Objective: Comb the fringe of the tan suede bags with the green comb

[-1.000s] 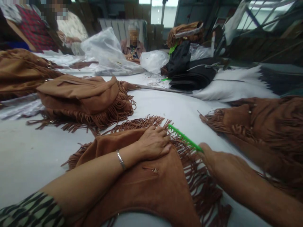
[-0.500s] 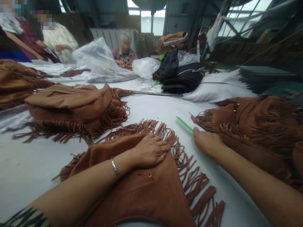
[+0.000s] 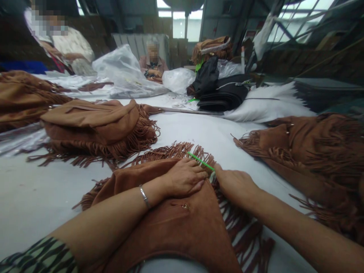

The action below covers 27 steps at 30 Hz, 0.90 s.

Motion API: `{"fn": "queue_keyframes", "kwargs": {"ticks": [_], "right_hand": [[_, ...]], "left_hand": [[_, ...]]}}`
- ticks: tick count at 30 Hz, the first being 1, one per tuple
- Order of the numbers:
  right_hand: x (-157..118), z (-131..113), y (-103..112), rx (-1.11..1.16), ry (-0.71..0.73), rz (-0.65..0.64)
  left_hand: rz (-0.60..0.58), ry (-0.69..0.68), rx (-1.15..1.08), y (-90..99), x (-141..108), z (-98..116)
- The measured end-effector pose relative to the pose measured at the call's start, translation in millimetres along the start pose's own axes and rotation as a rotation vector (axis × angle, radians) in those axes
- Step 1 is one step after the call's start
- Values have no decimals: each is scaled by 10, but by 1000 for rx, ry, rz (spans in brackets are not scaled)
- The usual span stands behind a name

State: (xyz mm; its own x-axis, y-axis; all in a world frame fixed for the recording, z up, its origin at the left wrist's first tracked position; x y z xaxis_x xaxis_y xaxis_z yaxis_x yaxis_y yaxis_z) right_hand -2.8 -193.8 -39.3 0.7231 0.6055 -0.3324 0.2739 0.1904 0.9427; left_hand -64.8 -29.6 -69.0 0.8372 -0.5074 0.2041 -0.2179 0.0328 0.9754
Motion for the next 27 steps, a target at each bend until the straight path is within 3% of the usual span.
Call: {"fn": "queue_keyframes", "kwargs": {"ticks": [6, 9, 11, 14, 16, 18, 22, 27], "right_hand": [[570, 735, 231, 71, -260, 72], [463, 961, 351, 200, -378, 47], [154, 925, 356, 279, -379, 59], [-492, 567, 195, 249, -225, 96], [-861, 232, 12, 152, -105, 16], [-1063, -52, -140, 110, -50, -81], [-965, -221, -201, -31, -101, -90], [-500, 128, -158, -82, -201, -18]], "left_hand": [[-48, -59, -20, 21, -22, -65], [-50, -53, -55, 0, -26, -94], [-16, -63, -104, -17, -25, -96], [62, -124, -142, -49, -18, -74], [95, -168, -124, -75, -19, -52], [112, -190, -91, -96, -28, -34], [119, -208, -108, -89, -53, -18], [50, -177, -149, -47, -57, -19]]}}
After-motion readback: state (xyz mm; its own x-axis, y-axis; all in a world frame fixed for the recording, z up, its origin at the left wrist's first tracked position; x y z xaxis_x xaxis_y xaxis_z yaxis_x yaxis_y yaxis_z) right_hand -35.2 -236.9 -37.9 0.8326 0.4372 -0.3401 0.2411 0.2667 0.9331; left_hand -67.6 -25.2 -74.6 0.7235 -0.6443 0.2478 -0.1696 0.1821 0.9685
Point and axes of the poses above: each hand's wrist, its own x-axis towards the middle knuckle, its own y-axis out of the back of the hand, z = x × y, the point moved 1 cm from there along x, towards the middle knuckle, and after that the axes turned 9 degrees about x, right-handed, at the moved point
